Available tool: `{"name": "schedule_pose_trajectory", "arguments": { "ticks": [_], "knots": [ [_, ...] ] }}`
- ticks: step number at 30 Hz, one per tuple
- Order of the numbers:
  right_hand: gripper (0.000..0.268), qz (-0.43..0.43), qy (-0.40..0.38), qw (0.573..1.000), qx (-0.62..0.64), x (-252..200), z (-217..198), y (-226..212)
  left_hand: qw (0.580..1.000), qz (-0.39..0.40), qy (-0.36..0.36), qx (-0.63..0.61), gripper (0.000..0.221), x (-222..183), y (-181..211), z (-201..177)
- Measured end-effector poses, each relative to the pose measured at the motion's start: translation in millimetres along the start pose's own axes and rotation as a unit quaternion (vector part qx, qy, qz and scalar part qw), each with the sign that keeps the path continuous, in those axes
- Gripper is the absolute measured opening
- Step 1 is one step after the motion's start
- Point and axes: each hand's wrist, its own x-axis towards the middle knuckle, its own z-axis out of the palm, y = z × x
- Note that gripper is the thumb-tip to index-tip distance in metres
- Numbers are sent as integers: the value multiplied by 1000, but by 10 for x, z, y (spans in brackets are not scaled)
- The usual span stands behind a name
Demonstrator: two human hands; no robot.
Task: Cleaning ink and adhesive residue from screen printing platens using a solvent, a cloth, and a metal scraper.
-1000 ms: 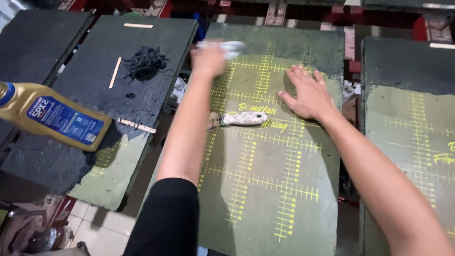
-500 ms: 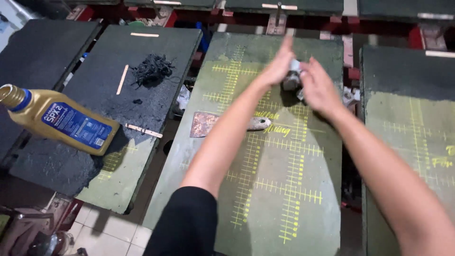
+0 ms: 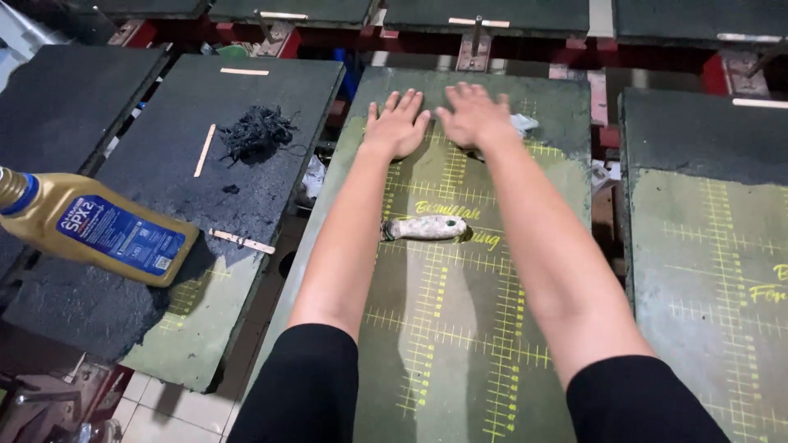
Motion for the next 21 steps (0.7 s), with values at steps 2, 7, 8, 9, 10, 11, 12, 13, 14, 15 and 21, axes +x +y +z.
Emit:
{"name": "schedule_pose_trajectory", "arguments": {
  "ticks": [2,7,8,9,10,11,12,13,14,15,21],
  "knots": [
    [70,56,0,998,19,-152,-149,166,1000,-23,-7,8,72,-62,11,-106],
    [86,188,8,981,40,-339,-155,786,997,-71,-3,23,80,-185,-154,-116],
    [86,210,22,975,75,-358,-136,860,998,-67,8,9,83,-189,-212,-99],
    [87,231,36,966,110,-382,-118,931,998,-64,19,-5,87,-197,-270,-85],
    [87,231,39,966,112,-303,18,1031,998,-62,21,-3,87,-222,-301,-74],
    [88,194,96,973,83,-223,162,1130,997,-61,21,38,84,-247,-336,-55],
    [92,157,143,976,53,-194,409,1228,995,-63,11,77,81,-340,-391,60],
    [92,159,135,976,56,-503,371,1011,995,-65,3,78,81,-483,-393,64],
    [89,126,127,980,90,-762,237,805,997,-46,-10,56,85,-546,-368,-14],
    [89,93,119,981,124,-1019,105,594,999,-27,-23,34,90,-611,-347,-94],
    [70,108,-55,992,-45,-1598,265,641,998,20,7,59,94,-650,-456,32]
  ]
}}
